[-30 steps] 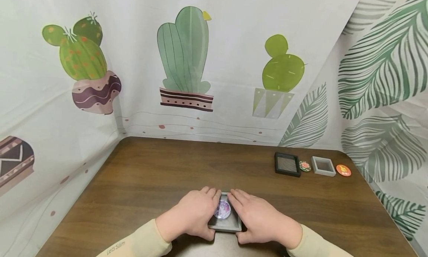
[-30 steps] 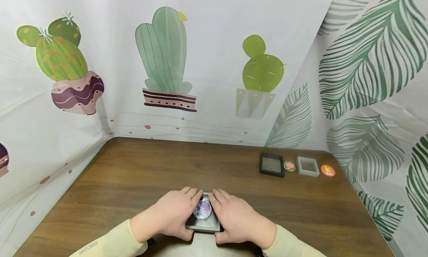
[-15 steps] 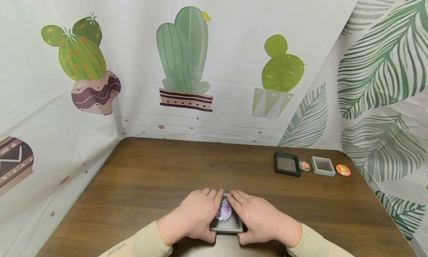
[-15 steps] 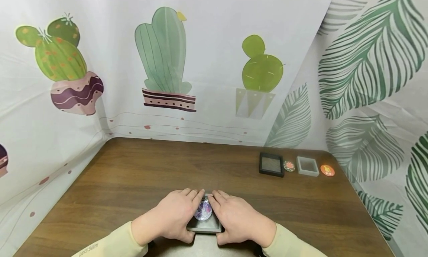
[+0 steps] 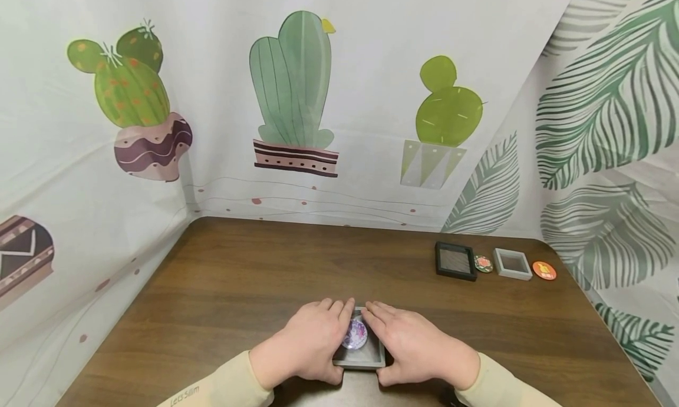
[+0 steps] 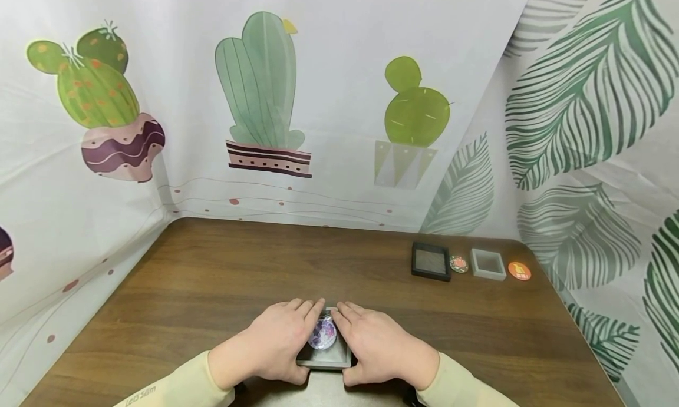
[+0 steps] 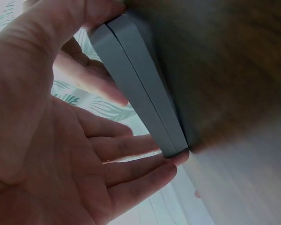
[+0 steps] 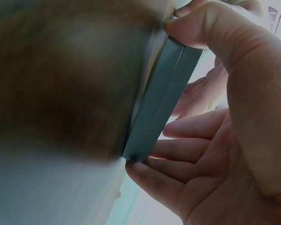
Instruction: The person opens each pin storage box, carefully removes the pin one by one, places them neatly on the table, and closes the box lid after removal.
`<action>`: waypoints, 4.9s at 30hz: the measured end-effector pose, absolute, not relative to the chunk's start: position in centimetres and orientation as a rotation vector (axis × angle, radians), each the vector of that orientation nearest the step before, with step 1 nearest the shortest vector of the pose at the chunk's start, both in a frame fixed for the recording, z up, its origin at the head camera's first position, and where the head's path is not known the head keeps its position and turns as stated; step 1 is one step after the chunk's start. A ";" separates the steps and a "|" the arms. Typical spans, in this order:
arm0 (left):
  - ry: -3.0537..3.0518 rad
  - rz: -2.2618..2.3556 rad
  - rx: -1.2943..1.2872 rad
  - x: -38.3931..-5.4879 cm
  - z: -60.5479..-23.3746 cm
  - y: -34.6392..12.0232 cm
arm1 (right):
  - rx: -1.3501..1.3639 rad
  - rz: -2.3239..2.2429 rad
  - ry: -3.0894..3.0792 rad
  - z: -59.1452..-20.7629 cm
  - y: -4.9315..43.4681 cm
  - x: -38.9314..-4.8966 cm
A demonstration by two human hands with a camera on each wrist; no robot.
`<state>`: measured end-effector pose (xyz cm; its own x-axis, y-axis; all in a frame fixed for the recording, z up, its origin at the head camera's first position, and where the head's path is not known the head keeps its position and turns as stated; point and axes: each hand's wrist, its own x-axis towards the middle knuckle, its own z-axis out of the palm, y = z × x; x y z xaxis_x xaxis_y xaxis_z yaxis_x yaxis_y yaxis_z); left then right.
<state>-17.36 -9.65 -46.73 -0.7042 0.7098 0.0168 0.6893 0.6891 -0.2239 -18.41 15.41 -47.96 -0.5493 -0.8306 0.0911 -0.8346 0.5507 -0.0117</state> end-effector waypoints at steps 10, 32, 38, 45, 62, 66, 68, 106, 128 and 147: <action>-2.817 0.258 -1.142 -17.3 -46.7 -9.6 | 1.453 0.142 -2.724 -47.8 15.5 -18.6; -2.896 0.173 -1.139 -17.5 -46.0 -10.0 | 1.486 0.506 -2.904 -47.2 16.9 -20.0; -2.891 0.159 -1.131 -17.7 -46.1 -10.1 | 1.522 0.697 -2.908 -47.5 18.0 -21.0; -2.907 0.104 -1.138 -17.6 -46.0 -10.3 | 1.525 0.782 -2.944 -47.5 18.5 -21.6; -2.915 -0.083 -1.129 -17.4 -46.9 -11.5 | 1.540 0.809 -2.895 -47.4 18.6 -21.9; -2.859 -0.096 -1.143 -17.2 -47.0 -11.8 | 1.536 0.835 -2.874 -47.4 18.7 -22.0; -2.832 -0.086 -1.150 -17.0 -47.0 -11.9 | 1.531 0.837 -2.871 -47.4 18.7 -22.0; -2.768 -0.269 -1.135 -17.1 -47.3 -12.0 | 1.302 1.119 -2.900 -47.5 19.6 -23.2; -2.769 -0.171 -1.005 -17.3 -47.4 -12.2 | 0.943 1.317 -2.974 -47.4 18.9 -23.2; -2.754 -0.145 -0.995 -17.3 -47.4 -12.2 | 0.828 1.555 -2.941 -47.5 18.2 -23.7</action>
